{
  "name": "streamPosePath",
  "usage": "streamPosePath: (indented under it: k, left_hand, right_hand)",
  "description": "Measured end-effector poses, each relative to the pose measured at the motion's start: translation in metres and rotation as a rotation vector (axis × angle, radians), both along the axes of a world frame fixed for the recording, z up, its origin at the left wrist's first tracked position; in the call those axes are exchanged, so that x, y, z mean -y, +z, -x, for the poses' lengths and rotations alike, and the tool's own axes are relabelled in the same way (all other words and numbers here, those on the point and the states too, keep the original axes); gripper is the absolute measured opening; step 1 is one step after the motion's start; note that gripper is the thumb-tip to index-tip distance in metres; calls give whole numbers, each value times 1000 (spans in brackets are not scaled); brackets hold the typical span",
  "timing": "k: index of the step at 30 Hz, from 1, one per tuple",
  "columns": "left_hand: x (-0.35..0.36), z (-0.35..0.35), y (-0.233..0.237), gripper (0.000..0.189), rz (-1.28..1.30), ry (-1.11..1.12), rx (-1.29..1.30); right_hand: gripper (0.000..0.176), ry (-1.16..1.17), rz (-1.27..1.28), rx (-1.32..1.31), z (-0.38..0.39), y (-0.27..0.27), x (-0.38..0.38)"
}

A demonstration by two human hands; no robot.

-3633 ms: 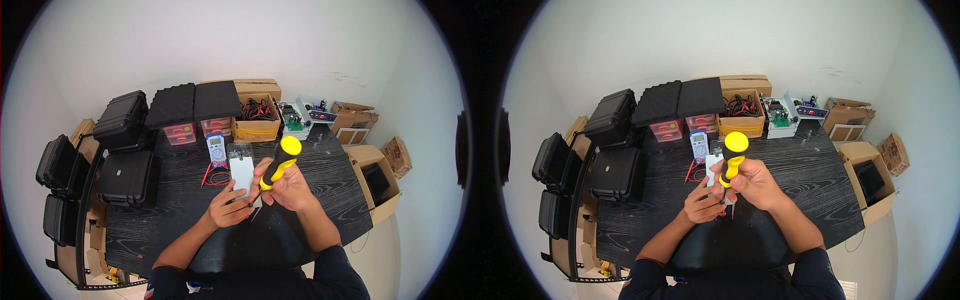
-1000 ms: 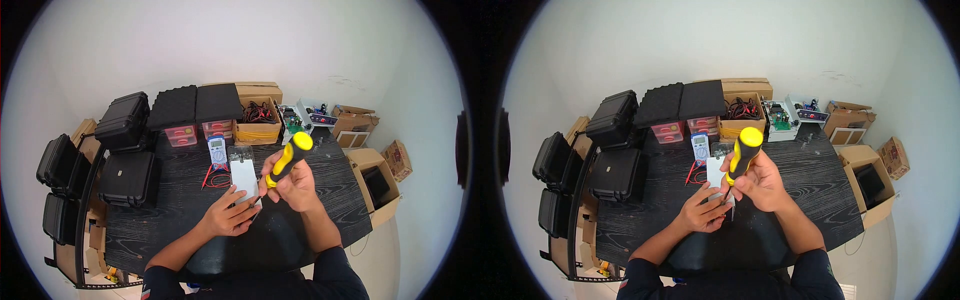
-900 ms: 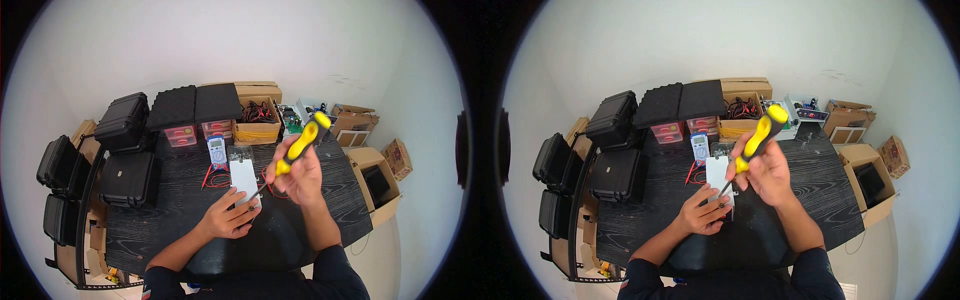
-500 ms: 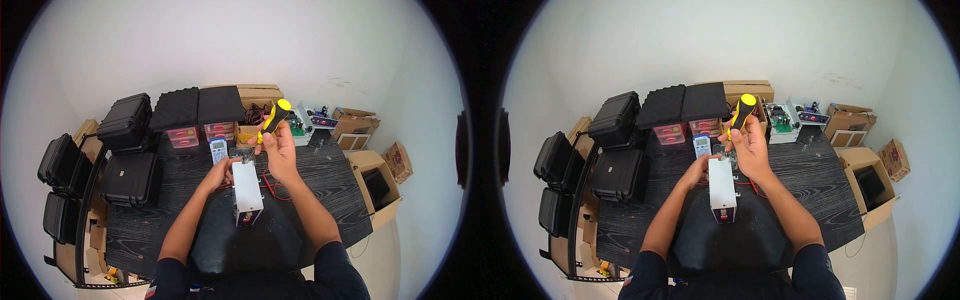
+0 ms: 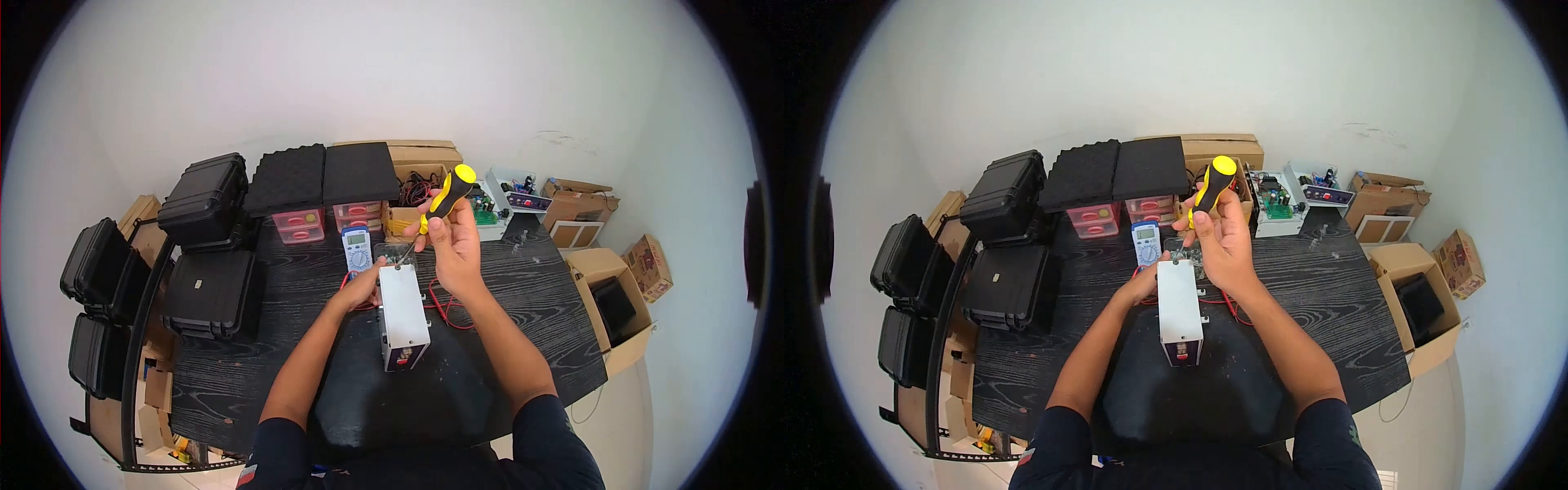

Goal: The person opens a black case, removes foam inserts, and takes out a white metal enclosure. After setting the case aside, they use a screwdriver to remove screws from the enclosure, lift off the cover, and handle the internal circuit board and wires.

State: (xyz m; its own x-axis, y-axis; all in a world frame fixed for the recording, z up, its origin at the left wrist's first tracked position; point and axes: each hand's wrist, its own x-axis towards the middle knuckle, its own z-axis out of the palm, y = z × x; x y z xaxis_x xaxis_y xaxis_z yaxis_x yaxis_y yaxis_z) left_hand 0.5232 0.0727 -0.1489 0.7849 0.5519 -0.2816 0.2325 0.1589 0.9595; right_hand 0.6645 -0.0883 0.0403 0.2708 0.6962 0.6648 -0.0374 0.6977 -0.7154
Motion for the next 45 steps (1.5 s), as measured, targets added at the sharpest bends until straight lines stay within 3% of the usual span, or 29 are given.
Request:
streamPosePath:
  k: [3, 6, 12, 15, 19, 22, 25, 29, 32, 35, 38, 39, 42, 45]
  left_hand:
    - [2, 4, 8, 76, -108, 21, 32]
    - [24, 15, 43, 69, -327, 238, 207]
    - [63, 29, 91, 38, -657, 378, 575]
    - [82, 34, 106, 27, -684, 356, 507]
    - [92, 33, 111, 21, -984, 359, 498]
    - [98, 36, 114, 19, -1063, 354, 434]
    - [98, 38, 118, 20, -1080, 336, 420]
    - [100, 38, 119, 21, -1070, 325, 407]
    - [100, 38, 120, 21, -1060, 322, 410]
    - [100, 39, 122, 22, -1090, 314, 399]
    - [105, 41, 130, 23, -1064, 302, 353]
    - [104, 41, 129, 23, -1081, 302, 364]
    - [103, 41, 130, 23, -1099, 301, 365]
    - [104, 42, 132, 24, -1106, 306, 347]
  right_hand:
    - [39, 21, -9, 2, 0, -1, -1]
    - [39, 13, 1, 19, -1, -1, 0]
    - [44, 64, 34, 69, -3, 0, 1]
    - [46, 109, 96, 128, -1, 14, 5]
    - [49, 185, 98, 77, -3, 14, -8]
    - [47, 56, 75, 141, -1, 7, -14]
    - [44, 98, 182, 120, -3, 9, -17]
    - [40, 371, 250, -254, -8, 15, -23]
    - [44, 301, 196, -218, -9, 9, -25]
    - [42, 119, 166, 54, -8, 0, -26]
    - [34, 245, 278, -68, -2, 16, -19]
    - [30, 364, 300, -248, 1, 25, -16]
    - [32, 390, 252, -277, -3, 19, -22]
    - [32, 212, 139, -101, 2, 9, -23]
